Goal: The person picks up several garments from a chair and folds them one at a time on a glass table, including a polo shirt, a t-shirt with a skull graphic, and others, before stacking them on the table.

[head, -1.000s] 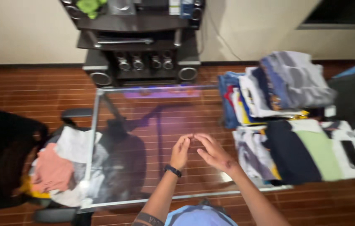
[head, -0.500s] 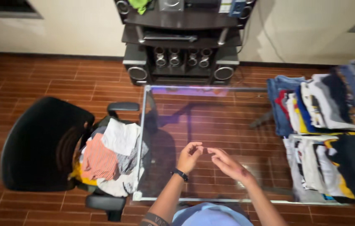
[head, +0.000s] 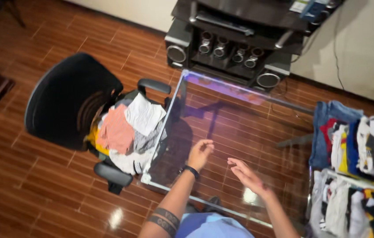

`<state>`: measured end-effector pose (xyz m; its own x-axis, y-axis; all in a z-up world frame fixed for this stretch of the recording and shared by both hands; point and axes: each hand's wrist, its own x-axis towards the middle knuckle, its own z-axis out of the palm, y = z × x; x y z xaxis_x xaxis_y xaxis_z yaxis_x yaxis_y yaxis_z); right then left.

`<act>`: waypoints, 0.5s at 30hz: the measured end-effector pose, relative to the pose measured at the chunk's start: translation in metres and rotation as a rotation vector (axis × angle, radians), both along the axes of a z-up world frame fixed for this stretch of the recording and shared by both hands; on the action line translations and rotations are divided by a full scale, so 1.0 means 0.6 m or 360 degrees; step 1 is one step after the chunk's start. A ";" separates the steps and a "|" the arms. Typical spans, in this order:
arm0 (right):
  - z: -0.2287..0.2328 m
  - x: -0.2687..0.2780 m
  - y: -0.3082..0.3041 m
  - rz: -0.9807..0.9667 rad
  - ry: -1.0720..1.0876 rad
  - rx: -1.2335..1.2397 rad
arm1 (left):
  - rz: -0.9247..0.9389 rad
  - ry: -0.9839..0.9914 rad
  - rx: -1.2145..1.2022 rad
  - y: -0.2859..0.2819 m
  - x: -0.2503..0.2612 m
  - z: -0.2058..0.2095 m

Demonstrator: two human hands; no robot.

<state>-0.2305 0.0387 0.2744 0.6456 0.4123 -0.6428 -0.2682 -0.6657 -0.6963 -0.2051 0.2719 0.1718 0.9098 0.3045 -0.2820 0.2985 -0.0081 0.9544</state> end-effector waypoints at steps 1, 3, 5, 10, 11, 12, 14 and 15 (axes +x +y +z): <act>-0.002 0.003 -0.010 0.0037 0.0008 -0.0013 | 0.0037 0.0008 -0.0013 0.000 0.006 -0.025; -0.007 0.014 -0.016 0.0123 0.0047 -0.0064 | 0.0230 -0.0104 0.0149 0.016 0.019 -0.073; -0.007 0.022 0.000 0.0147 0.0045 -0.0060 | 0.0303 -0.0070 0.0280 0.061 0.026 -0.085; -0.037 0.028 0.043 0.0175 0.0068 -0.0116 | 0.0563 0.0142 0.0260 0.171 0.059 -0.208; -0.063 0.028 0.045 0.0129 0.0016 -0.0059 | 0.0523 0.0222 0.0403 0.193 0.067 -0.226; -0.088 0.033 0.050 0.0085 -0.0044 0.0000 | 0.0487 0.0295 0.0545 0.219 0.080 -0.242; -0.095 0.035 0.084 0.0113 -0.0033 -0.0036 | 0.0528 0.0454 0.0412 0.275 0.088 -0.246; -0.099 0.037 0.103 0.0137 -0.0020 -0.0075 | 0.0566 0.0614 0.0274 0.306 0.090 -0.249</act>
